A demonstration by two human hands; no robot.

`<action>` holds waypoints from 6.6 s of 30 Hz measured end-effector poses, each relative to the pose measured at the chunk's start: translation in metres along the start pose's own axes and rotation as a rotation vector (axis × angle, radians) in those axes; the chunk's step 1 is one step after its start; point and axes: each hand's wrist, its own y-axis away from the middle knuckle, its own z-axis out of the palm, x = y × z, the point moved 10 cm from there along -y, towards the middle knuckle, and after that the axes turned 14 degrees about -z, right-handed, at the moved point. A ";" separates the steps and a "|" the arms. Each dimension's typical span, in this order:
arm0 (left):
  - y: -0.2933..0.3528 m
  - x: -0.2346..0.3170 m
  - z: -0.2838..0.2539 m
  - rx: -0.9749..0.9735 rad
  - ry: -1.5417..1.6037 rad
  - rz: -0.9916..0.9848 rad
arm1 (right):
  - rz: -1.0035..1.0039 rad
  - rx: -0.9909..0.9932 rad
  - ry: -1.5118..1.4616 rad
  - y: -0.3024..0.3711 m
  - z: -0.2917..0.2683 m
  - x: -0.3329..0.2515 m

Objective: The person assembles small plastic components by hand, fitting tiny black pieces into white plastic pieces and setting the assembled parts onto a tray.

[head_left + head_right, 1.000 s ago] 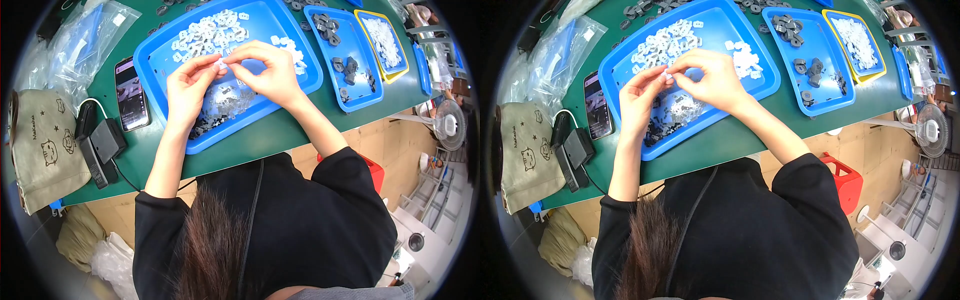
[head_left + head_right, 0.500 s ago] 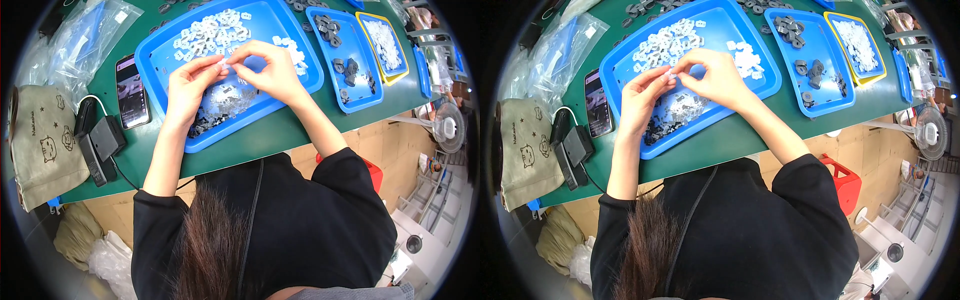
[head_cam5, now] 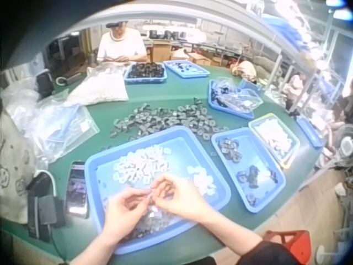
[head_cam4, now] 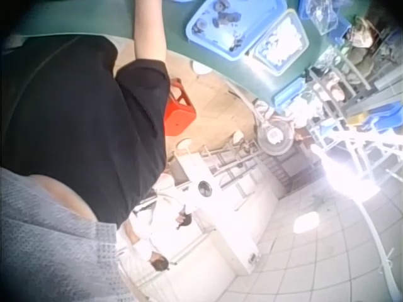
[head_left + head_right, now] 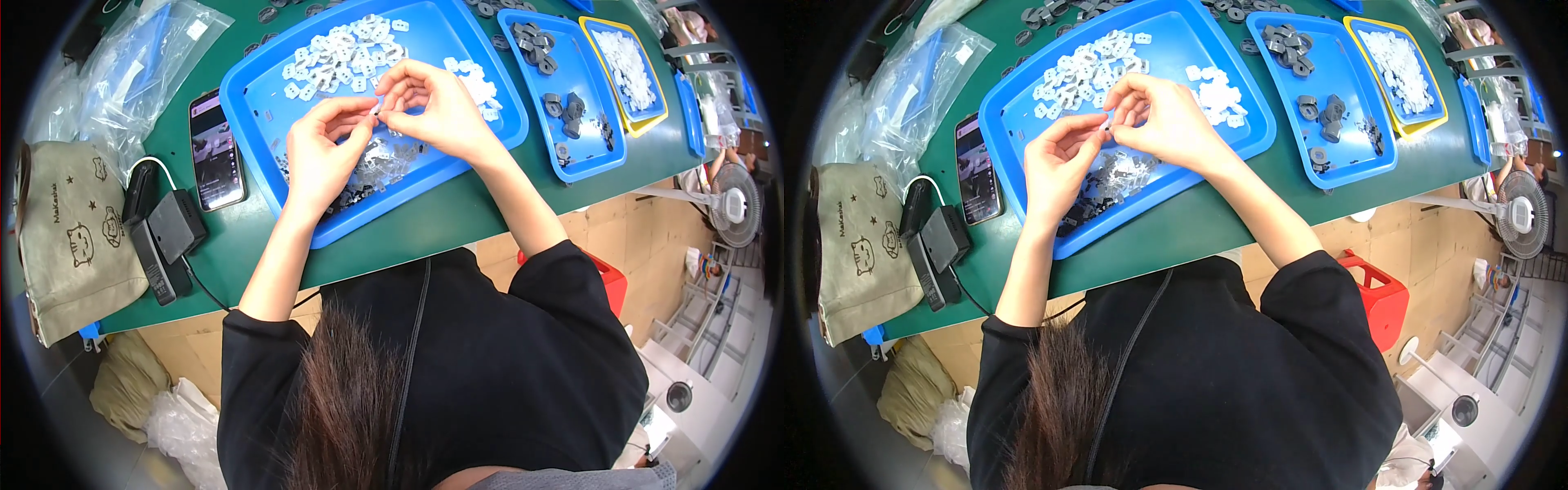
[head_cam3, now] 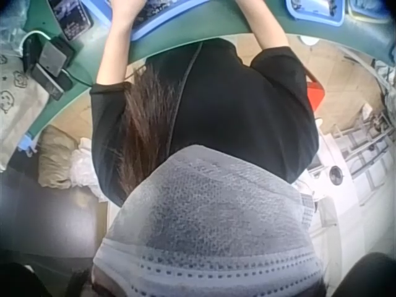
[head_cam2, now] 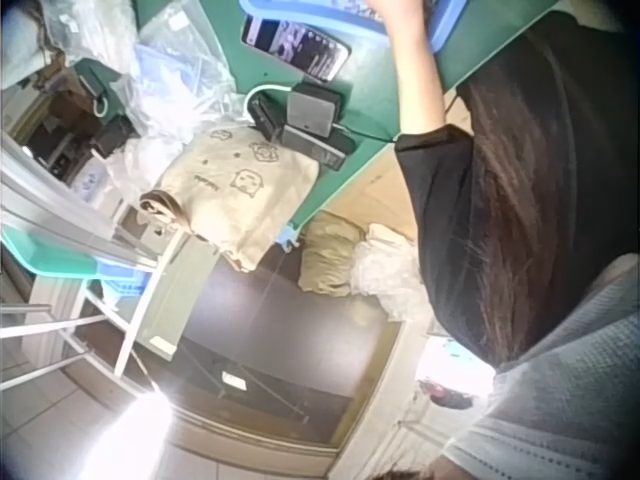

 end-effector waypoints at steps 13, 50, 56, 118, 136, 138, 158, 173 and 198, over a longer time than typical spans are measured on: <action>-0.003 -0.009 0.004 -0.114 0.185 -0.151 | -0.008 -0.011 -0.182 0.001 0.010 0.006; -0.005 -0.019 0.001 -0.138 0.339 -0.230 | 0.072 0.110 -0.369 0.002 0.017 0.012; -0.007 -0.020 -0.005 -0.083 0.338 -0.196 | 0.018 0.182 -0.385 0.004 0.020 0.010; -0.009 -0.009 -0.018 0.002 0.232 -0.140 | -0.151 -0.482 0.524 0.018 0.017 -0.010; -0.002 0.005 -0.010 0.012 0.138 0.000 | -0.021 0.021 -0.190 -0.001 -0.010 -0.012; -0.001 0.005 -0.009 0.011 0.135 -0.015 | 0.017 0.036 -0.229 0.000 -0.008 -0.007; 0.001 0.006 -0.003 -0.038 0.139 -0.021 | 0.191 0.033 -0.269 0.006 -0.002 0.009; -0.004 -0.013 -0.003 -0.125 0.383 -0.165 | 0.129 0.062 -0.521 0.002 0.018 0.004; -0.007 -0.023 -0.009 -0.126 0.503 -0.256 | 0.156 0.027 -0.568 0.000 0.024 0.021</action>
